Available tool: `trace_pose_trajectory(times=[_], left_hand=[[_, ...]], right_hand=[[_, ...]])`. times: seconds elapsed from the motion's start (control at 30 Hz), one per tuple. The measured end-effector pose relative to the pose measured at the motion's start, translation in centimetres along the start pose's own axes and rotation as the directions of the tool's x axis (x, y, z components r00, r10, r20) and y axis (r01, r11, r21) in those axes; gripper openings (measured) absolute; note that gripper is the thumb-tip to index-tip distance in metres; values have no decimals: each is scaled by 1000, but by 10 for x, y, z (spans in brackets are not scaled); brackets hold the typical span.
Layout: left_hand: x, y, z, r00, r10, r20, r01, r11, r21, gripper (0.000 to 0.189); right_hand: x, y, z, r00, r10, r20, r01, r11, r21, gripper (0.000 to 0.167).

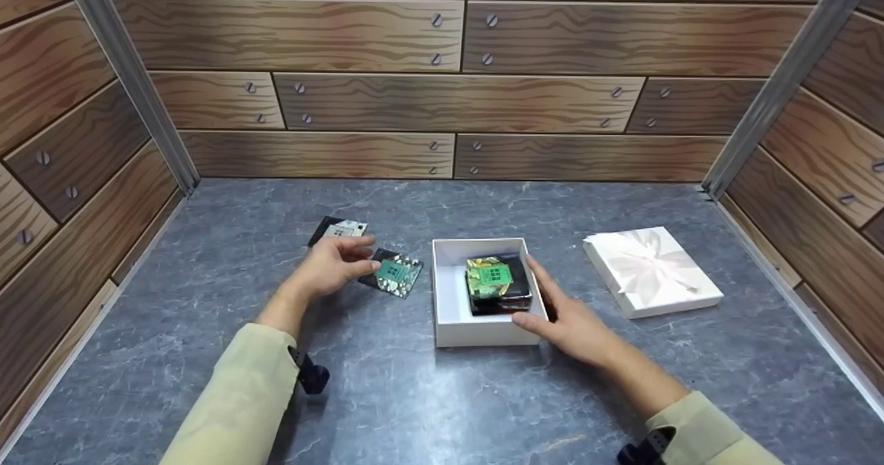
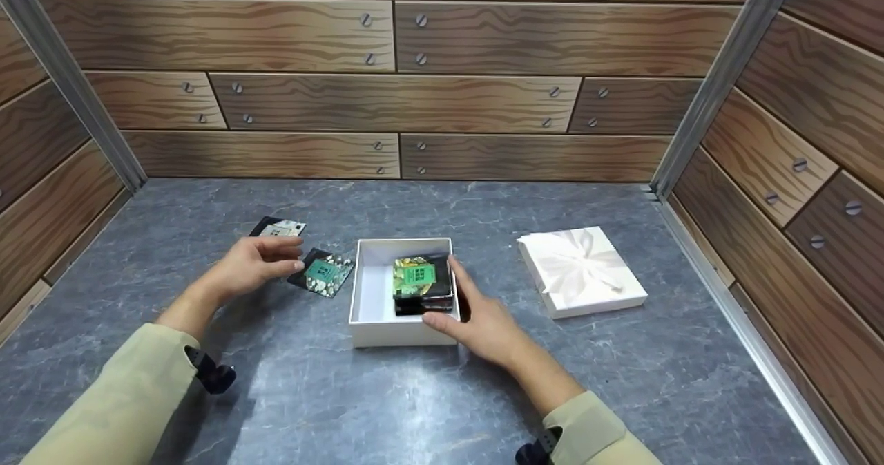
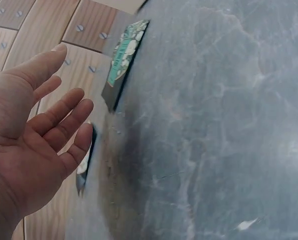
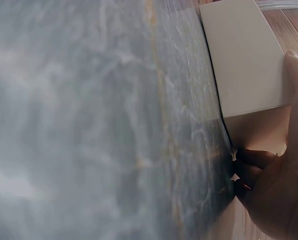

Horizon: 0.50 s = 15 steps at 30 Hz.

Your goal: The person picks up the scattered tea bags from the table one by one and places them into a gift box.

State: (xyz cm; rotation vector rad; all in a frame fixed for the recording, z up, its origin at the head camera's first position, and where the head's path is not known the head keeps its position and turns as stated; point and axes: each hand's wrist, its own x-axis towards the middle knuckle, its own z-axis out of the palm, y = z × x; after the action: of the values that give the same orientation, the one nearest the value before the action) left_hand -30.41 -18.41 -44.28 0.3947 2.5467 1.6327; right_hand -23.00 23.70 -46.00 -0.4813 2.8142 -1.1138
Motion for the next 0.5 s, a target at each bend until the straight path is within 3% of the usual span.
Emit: trace_pose_trajectory(times=[0.2, 0.5], left_hand=[[1, -8, 3, 1000, -19, 10, 19, 1000, -5, 59], [3, -9, 7, 999, -16, 38, 15, 999, 33, 67]], right_hand=[[0, 0, 0, 1000, -1, 4, 1, 1000, 15, 97], [-1, -1, -1, 1000, -10, 4, 10, 1000, -14, 96]])
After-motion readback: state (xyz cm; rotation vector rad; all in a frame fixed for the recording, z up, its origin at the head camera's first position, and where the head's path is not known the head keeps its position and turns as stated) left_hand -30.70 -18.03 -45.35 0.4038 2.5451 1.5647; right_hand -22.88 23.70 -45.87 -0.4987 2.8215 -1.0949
